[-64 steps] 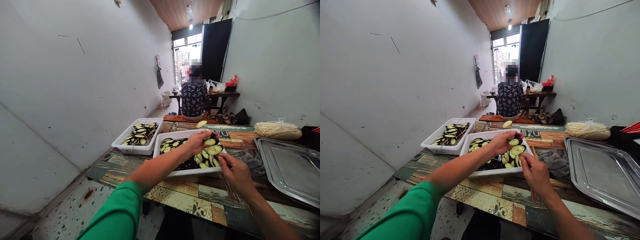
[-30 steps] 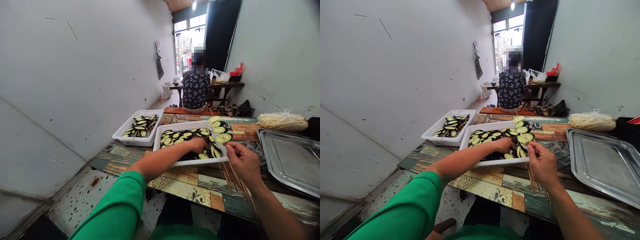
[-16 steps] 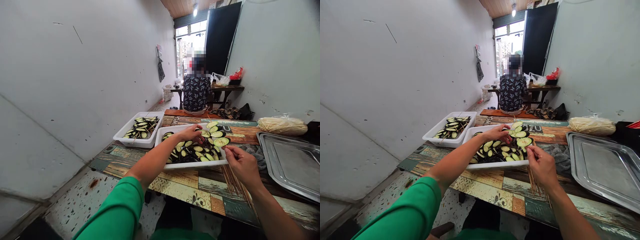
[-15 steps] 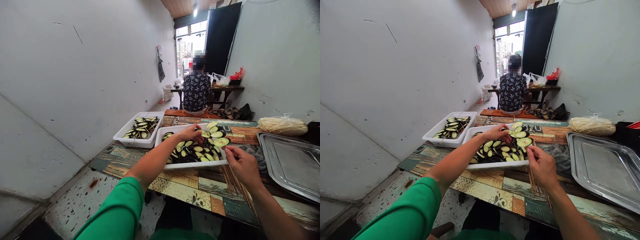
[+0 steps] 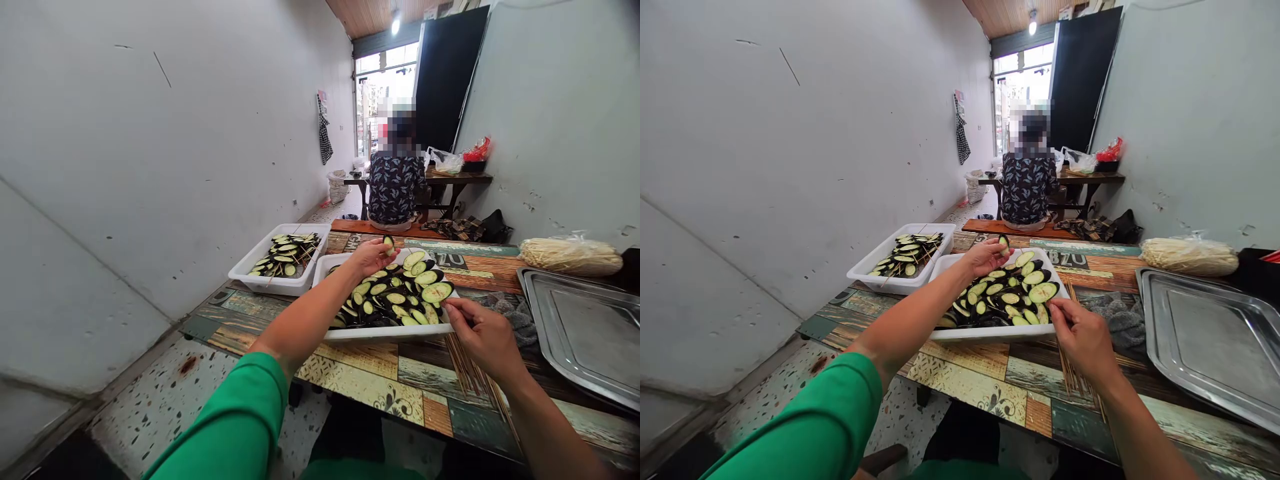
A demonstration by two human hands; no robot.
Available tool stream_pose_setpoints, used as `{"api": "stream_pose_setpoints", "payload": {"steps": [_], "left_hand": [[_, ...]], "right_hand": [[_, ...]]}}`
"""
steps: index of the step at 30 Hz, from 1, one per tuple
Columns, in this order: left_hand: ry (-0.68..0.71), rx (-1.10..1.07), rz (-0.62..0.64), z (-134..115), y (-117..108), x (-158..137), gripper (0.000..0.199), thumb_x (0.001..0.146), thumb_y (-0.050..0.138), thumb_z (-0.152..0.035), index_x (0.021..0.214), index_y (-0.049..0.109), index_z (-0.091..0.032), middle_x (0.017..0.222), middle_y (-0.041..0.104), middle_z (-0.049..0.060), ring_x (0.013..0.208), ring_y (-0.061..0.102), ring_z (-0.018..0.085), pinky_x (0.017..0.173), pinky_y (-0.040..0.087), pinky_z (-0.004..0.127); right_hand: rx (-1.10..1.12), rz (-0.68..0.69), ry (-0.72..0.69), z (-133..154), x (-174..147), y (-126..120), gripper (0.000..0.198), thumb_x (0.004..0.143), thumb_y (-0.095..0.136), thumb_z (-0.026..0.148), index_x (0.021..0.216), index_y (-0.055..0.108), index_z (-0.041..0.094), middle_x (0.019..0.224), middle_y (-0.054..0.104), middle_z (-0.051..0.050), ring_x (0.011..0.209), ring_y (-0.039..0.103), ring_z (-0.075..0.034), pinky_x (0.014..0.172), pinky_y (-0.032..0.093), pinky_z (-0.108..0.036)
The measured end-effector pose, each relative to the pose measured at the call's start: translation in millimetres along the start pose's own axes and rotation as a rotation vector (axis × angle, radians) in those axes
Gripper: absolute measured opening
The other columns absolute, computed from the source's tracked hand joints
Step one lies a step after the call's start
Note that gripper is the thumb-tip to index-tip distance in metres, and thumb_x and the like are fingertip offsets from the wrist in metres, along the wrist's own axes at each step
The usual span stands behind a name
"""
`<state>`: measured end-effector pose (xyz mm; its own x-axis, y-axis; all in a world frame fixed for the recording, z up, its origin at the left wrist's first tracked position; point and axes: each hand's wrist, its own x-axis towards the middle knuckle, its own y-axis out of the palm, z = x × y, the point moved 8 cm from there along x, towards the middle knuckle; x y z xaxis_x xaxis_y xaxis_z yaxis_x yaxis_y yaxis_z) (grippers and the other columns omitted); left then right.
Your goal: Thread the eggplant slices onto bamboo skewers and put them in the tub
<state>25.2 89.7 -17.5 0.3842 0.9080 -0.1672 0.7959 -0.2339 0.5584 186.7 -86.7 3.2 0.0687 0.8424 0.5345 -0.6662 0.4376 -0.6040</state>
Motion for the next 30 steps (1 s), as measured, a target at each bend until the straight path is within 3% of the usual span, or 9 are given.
{"api": "stream_pose_setpoints", "payload": {"steps": [6,15,30], "left_hand": [[0.029,0.035,-0.056,-3.1,-9.8,6.3,0.008,0.076,0.064,-0.005,0.080,0.061,-0.011,0.065,0.057,0.000,0.053,0.052,0.004,0.048,0.038,0.014],[-0.005,-0.043,-0.010,0.0,-0.6,3.0,0.006,0.081,0.058,-0.004,0.082,0.060,-0.010,0.067,0.060,0.002,0.053,0.053,0.004,0.048,0.041,0.012],[0.152,-0.017,-0.072,-8.2,-3.5,2.8,0.010,0.072,0.069,-0.004,0.078,0.063,-0.009,0.058,0.058,-0.001,0.049,0.053,0.004,0.047,0.041,0.014]], "right_hand": [[-0.018,0.032,-0.025,0.0,-0.6,2.5,0.028,0.083,0.050,0.035,0.087,0.072,0.019,0.079,0.074,-0.004,0.062,0.066,-0.016,0.054,0.047,-0.025],[-0.056,0.032,-0.020,-0.7,-1.3,2.9,0.029,0.082,0.050,0.036,0.086,0.073,0.019,0.077,0.075,-0.003,0.058,0.066,-0.015,0.051,0.046,-0.024],[-0.066,0.052,-0.012,-3.3,-1.8,3.5,0.029,0.082,0.049,0.035,0.086,0.073,0.019,0.076,0.074,-0.003,0.061,0.067,-0.016,0.054,0.047,-0.024]]}}
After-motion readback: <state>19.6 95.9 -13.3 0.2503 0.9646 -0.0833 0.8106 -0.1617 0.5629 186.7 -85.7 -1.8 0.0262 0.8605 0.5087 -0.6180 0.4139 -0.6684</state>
